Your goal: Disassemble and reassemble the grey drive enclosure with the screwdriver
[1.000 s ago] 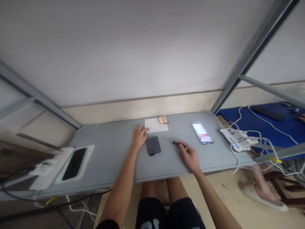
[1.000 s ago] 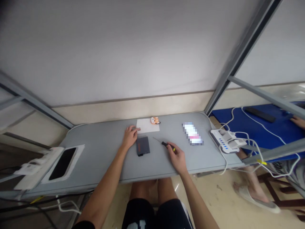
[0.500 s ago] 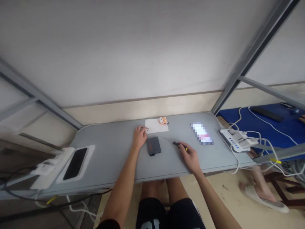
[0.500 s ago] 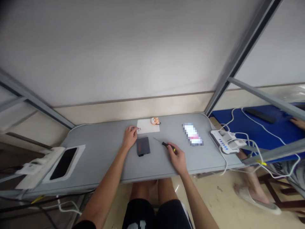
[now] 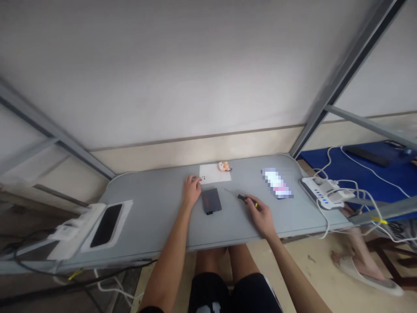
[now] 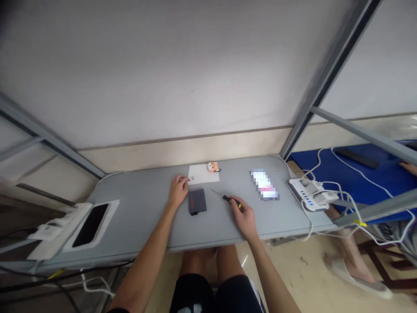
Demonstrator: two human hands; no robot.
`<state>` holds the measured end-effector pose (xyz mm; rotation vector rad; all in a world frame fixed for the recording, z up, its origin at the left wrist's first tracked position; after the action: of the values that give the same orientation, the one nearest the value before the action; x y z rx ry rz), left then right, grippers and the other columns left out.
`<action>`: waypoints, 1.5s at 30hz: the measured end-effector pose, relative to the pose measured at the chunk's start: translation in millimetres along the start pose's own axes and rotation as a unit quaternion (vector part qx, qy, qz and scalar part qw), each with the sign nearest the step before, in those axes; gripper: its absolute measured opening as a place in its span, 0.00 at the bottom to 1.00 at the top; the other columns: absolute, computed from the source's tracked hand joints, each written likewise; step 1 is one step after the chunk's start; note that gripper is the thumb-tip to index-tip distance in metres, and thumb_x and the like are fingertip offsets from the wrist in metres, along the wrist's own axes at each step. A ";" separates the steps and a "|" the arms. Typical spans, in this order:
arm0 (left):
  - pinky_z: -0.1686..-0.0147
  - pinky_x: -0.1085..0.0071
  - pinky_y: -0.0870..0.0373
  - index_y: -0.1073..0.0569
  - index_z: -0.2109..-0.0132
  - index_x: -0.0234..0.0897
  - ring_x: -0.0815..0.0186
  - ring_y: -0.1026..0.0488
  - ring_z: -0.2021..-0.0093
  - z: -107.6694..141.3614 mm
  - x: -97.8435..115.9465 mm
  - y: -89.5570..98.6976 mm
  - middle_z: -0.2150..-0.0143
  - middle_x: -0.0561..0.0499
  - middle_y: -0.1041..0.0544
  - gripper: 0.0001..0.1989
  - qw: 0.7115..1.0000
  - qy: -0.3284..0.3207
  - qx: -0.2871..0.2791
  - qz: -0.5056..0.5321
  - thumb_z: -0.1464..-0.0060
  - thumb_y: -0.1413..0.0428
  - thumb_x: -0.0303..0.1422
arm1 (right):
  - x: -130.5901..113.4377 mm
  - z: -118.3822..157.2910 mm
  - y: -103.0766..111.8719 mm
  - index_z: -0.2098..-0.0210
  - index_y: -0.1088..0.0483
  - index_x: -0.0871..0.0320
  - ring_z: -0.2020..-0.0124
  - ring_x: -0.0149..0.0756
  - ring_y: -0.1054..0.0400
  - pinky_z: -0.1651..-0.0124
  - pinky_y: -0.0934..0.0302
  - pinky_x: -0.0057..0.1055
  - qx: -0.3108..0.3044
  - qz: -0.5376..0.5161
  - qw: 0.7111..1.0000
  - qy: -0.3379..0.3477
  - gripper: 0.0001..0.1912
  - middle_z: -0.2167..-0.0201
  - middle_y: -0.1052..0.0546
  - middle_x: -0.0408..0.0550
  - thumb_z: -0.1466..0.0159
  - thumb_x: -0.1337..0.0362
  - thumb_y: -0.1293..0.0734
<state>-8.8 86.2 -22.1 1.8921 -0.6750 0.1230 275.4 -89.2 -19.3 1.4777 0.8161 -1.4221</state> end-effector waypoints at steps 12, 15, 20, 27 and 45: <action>0.43 0.58 0.28 0.23 0.45 0.44 0.59 0.25 0.46 53.1 27.2 19.9 0.49 0.49 0.19 0.14 0.991 -0.043 -0.058 0.110 0.36 0.43 0.33 | 8.4 -2.3 1.4 0.49 0.21 0.58 0.72 0.37 0.36 0.67 0.41 0.34 0.007 0.002 1.000 0.010 0.33 0.65 0.18 0.51 0.38 0.37 0.34; 0.43 0.57 0.28 0.23 0.45 0.43 0.58 0.26 0.47 67.1 32.4 21.7 0.50 0.48 0.19 0.14 0.993 -0.015 -0.035 0.112 0.37 0.41 0.35 | 7.5 -2.3 3.4 0.49 0.22 0.59 0.73 0.36 0.37 0.70 0.43 0.33 0.015 -0.023 1.000 0.006 0.34 0.67 0.20 0.50 0.39 0.37 0.33; 0.45 0.54 0.28 0.25 0.43 0.42 0.54 0.27 0.49 82.3 39.4 26.8 0.51 0.45 0.21 0.18 0.995 0.039 0.018 0.086 0.37 0.40 0.41 | 12.0 -2.0 6.5 0.55 0.22 0.59 0.75 0.34 0.39 0.72 0.44 0.30 0.034 -0.065 0.997 -0.020 0.31 0.76 0.27 0.44 0.39 0.37 0.32; 0.44 0.53 0.29 0.28 0.37 0.46 0.54 0.29 0.48 94.9 46.1 30.2 0.51 0.46 0.25 0.32 0.992 0.009 -0.067 0.105 0.47 0.31 0.40 | 14.0 -2.7 6.0 0.63 0.22 0.59 0.72 0.37 0.33 0.69 0.38 0.32 0.040 -0.048 0.998 -0.018 0.33 0.71 0.23 0.49 0.38 0.34 0.36; 0.34 0.49 0.35 0.29 0.37 0.49 0.50 0.35 0.35 95.2 48.5 29.0 0.33 0.46 0.32 0.29 0.994 -0.015 -0.059 0.088 0.44 0.33 0.40 | 13.5 -1.4 4.3 0.59 0.22 0.57 0.74 0.35 0.37 0.69 0.42 0.31 0.009 -0.045 0.999 -0.003 0.30 0.75 0.26 0.44 0.36 0.37 0.36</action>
<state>-4.0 -24.4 -19.9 1.7220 -0.8515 0.1643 281.5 -91.2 -32.0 1.4652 0.8781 -1.5033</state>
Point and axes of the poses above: each hand's wrist, its own z-axis away from the middle knuckle, its own y-axis out of the back of the hand, x = y × z, the point moved 3 cm from there along -z, towards the middle knuckle
